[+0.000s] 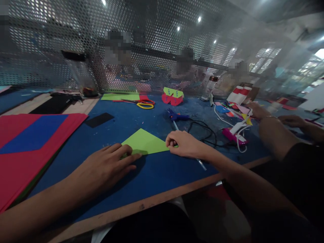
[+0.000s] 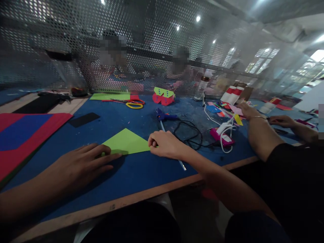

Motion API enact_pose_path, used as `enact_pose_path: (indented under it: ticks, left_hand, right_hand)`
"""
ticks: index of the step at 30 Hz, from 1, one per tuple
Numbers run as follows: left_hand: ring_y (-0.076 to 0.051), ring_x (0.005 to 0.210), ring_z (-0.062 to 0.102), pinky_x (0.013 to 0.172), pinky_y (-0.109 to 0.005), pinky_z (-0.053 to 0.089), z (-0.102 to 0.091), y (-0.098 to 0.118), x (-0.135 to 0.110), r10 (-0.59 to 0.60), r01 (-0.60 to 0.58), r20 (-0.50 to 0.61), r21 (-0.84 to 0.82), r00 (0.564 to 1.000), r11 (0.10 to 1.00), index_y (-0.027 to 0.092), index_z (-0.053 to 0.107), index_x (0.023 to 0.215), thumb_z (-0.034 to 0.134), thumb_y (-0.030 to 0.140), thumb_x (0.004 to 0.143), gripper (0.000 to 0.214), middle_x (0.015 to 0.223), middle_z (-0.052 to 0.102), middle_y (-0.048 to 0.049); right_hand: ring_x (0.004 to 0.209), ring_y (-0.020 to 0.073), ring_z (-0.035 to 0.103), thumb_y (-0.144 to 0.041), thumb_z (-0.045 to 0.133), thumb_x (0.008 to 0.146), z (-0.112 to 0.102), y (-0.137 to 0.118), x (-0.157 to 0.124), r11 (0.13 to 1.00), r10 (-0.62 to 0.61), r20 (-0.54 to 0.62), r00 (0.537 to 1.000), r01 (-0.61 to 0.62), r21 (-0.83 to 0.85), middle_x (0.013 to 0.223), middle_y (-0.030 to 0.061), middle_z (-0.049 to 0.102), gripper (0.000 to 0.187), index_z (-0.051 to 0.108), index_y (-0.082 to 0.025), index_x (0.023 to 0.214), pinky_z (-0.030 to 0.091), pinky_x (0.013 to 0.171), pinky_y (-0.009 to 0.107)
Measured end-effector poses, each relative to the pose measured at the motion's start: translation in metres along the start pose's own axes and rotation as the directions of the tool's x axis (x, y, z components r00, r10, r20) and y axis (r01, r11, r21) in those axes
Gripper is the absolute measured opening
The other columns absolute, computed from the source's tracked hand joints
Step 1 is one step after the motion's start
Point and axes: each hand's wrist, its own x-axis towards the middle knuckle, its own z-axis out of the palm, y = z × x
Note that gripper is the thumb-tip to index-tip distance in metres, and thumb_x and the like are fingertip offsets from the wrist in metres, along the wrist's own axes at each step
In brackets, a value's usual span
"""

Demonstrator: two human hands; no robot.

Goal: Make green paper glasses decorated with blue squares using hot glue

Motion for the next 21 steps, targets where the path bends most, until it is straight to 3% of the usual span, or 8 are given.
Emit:
enact_pose_path:
  ticks: [5, 12, 21]
  left_hand:
    - [-0.024, 0.095, 0.069, 0.085, -0.039, 0.055, -0.004, 0.003, 0.002, -0.029, 0.029, 0.025, -0.004, 0.999, 1.000, 0.028, 0.070, 0.141, 0.041, 0.033, 0.118, 0.037, 0.114, 0.072, -0.0058]
    - [-0.024, 0.091, 0.066, 0.080, -0.037, 0.052, 0.001, -0.004, 0.000, 0.003, -0.003, 0.000, -0.043, 1.000, 0.999, 0.030, 0.071, 0.141, 0.047, 0.037, 0.116, 0.035, 0.110, 0.072, -0.0069]
    - [-0.023, 0.089, 0.066, 0.080, -0.038, 0.054, -0.002, -0.001, 0.002, 0.003, -0.003, -0.011, -0.048, 1.000, 0.999, 0.030, 0.071, 0.142, 0.045, 0.037, 0.117, 0.037, 0.108, 0.071, -0.0066]
  right_hand:
    - [0.101, 0.0211, 0.064, -0.009, 0.060, 0.092, -0.006, 0.005, -0.008, 1.000, 0.002, 0.003, 1.000, -0.002, -0.017, 0.106, 0.0037, 0.077, 0.018, 0.072, -0.021, 0.098, 0.039, 0.089, 0.033]
    - [0.107, 0.0229, 0.061, -0.005, 0.057, 0.093, -0.012, 0.006, -0.014, 0.999, 0.014, 0.017, 1.000, -0.014, -0.029, 0.111, 0.0060, 0.074, 0.023, 0.073, -0.019, 0.102, 0.038, 0.090, 0.033]
    - [0.111, 0.0237, 0.063, 0.005, 0.052, 0.083, -0.018, 0.011, -0.017, 1.000, -0.011, 0.024, 1.000, 0.012, -0.029, 0.114, 0.0064, 0.075, 0.040, 0.074, -0.019, 0.107, 0.040, 0.095, 0.035]
